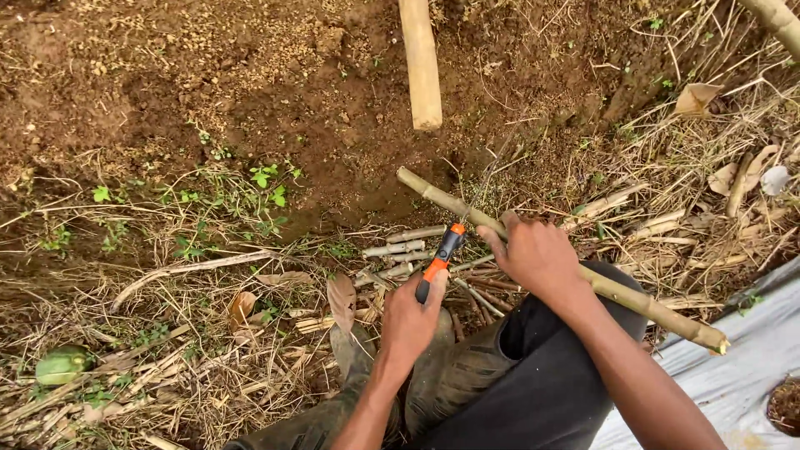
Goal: Sawing a thin branch into smaller segments using a hand saw
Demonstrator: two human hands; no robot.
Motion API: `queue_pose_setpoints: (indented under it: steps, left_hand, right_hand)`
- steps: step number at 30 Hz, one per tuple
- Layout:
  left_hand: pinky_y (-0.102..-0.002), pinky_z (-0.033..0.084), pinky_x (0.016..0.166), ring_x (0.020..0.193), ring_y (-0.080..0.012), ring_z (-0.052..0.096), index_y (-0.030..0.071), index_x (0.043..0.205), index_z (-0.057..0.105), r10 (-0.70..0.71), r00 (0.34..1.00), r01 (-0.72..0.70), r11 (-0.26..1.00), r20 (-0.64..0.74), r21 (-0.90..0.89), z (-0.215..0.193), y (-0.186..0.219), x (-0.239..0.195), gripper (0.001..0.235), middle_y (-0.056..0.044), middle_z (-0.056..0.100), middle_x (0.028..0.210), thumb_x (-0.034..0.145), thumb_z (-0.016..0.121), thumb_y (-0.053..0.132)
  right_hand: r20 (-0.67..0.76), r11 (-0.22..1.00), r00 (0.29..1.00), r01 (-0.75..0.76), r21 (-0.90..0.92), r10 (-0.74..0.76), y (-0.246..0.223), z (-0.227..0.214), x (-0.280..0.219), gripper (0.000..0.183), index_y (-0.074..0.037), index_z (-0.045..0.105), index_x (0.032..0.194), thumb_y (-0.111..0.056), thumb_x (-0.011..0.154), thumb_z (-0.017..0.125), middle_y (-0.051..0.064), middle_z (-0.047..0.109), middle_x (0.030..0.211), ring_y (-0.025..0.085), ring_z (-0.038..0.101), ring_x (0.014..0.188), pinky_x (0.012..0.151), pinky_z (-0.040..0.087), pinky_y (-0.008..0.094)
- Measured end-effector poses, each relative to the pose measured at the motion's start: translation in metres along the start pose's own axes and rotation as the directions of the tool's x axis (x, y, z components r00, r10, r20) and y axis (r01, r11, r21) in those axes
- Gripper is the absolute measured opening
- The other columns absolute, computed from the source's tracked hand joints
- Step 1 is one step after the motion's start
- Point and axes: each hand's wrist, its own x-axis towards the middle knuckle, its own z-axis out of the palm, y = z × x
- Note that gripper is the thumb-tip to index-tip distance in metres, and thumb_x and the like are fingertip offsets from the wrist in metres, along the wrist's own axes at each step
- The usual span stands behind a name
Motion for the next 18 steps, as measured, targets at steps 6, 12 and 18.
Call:
queue_pose_setpoints:
  steps: [6,12,18]
  left_hand:
    - [-0.033,0.03,0.034,0.04,-0.0099,0.031,0.012,0.11,0.072,-0.102,0.993,0.1,0.995,0.053,0.028,0.007,-0.029,0.006,0.045,0.006,0.037,0.054,0.101,0.049,0.05]
    - [-0.028,0.036,0.022,0.028,-0.0074,0.032,0.013,0.146,0.056,-0.151,0.985,0.147,0.988,0.084,0.051,0.004,-0.036,0.009,0.068,0.008,0.033,0.044,0.096,0.046,0.058]
    - [-0.033,0.029,0.052,0.055,-0.0143,0.033,0.014,0.081,0.068,-0.052,0.998,0.05,0.997,0.024,0.053,-0.003,-0.028,0.007,0.054,0.003,0.037,0.06,0.096,0.045,0.061]
  right_hand:
    - [-0.122,0.993,0.992,0.044,0.11,-0.031,0.039,0.045,0.002,0.06,-0.011,0.054,0.128,-0.061,0.095,0.05,0.016,0.059,0.11,0.048,0.068,0.087,0.077,0.052,0.06]
    - [-0.712,0.244,0.695,0.711,0.659,-0.101,0.005,-0.049,-0.134,0.085,-0.005,0.066,0.091,-0.086,0.116,0.054,0.009,0.059,0.078,0.018,0.058,0.069,0.073,0.049,0.032]
    - [-0.698,0.3,0.716,0.67,0.679,-0.019,-0.003,-0.078,-0.177,0.078,-0.006,0.067,0.093,-0.08,0.114,0.054,0.008,0.059,0.078,0.018,0.058,0.069,0.073,0.049,0.032]
